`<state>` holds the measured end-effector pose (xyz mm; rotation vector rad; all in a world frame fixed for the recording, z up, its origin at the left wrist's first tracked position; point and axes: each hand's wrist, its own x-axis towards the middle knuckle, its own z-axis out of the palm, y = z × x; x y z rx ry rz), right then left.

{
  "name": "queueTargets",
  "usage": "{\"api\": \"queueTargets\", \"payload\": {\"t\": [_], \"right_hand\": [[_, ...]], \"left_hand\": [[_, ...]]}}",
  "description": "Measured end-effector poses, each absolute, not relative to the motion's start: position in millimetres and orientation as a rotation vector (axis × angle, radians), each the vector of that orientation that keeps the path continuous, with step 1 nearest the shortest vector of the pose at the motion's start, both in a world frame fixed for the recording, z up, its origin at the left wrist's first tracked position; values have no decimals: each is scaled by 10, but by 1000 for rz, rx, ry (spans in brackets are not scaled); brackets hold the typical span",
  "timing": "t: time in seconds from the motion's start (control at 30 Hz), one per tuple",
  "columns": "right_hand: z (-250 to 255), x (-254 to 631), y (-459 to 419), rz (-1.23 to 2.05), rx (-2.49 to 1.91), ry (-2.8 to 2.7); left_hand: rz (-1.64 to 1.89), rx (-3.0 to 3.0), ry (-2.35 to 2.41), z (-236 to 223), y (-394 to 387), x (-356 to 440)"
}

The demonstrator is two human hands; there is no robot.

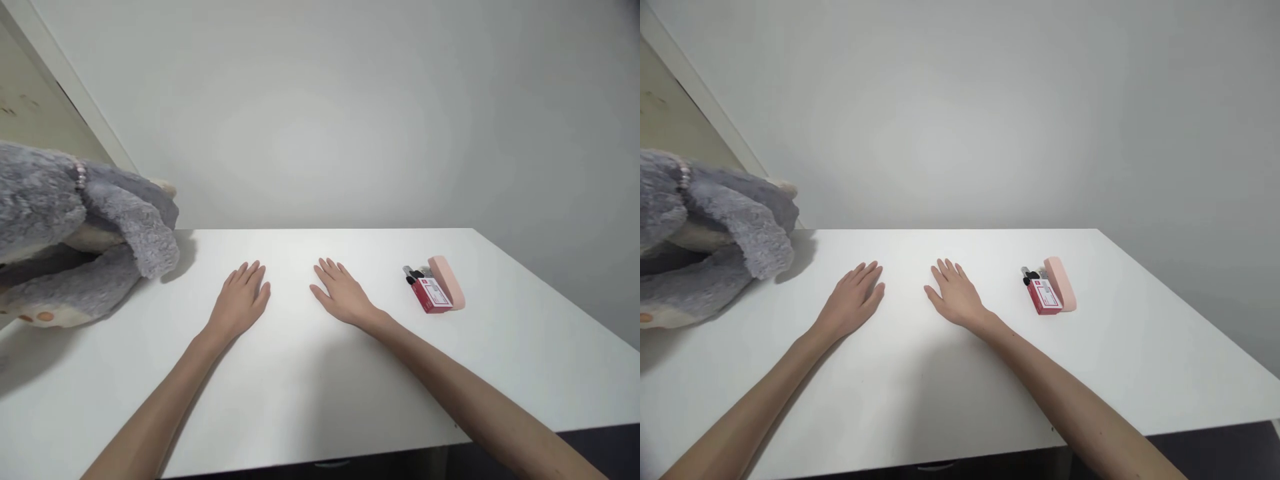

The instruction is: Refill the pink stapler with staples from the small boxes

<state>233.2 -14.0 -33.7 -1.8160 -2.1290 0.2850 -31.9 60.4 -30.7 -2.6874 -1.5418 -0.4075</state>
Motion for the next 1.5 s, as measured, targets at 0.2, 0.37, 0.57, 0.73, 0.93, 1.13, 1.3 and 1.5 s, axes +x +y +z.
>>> {"api": "queueTargets", "payload": {"t": [0.2,0.37,0.57,0.73,0.93,1.13,1.3,1.5], "right_hand": [[-320,2331,-149,290,-1818,-2131],[-326,2333,-153,297,-1820,-2132],[-336,2337,-143,299,-1824,-2133],[-321,2331,-154,296,-1827,-2139],[-346,2340,-152,288,-1820,-2133],[-347,2339,-152,291,-1814,-2127],[-330,2335,-165,307,-1819,-2121],[-345,2336,-159,309,-1823,-2122]], "left_hand": [[-433,-2708,-1538,-297,606,-332],[-427,-2720,-1544,-278,591,-328],[-453,-2710,-1526,-294,592,-338],[-452,-2713,-1531,-302,594,-338],[-449,-2721,-1521,-294,591,-331],[-441,-2711,-1533,-293,585,-330],[-468,-2709,-1530,-304,585,-329],[-463,-2713,-1538,-300,580,-327]]}}
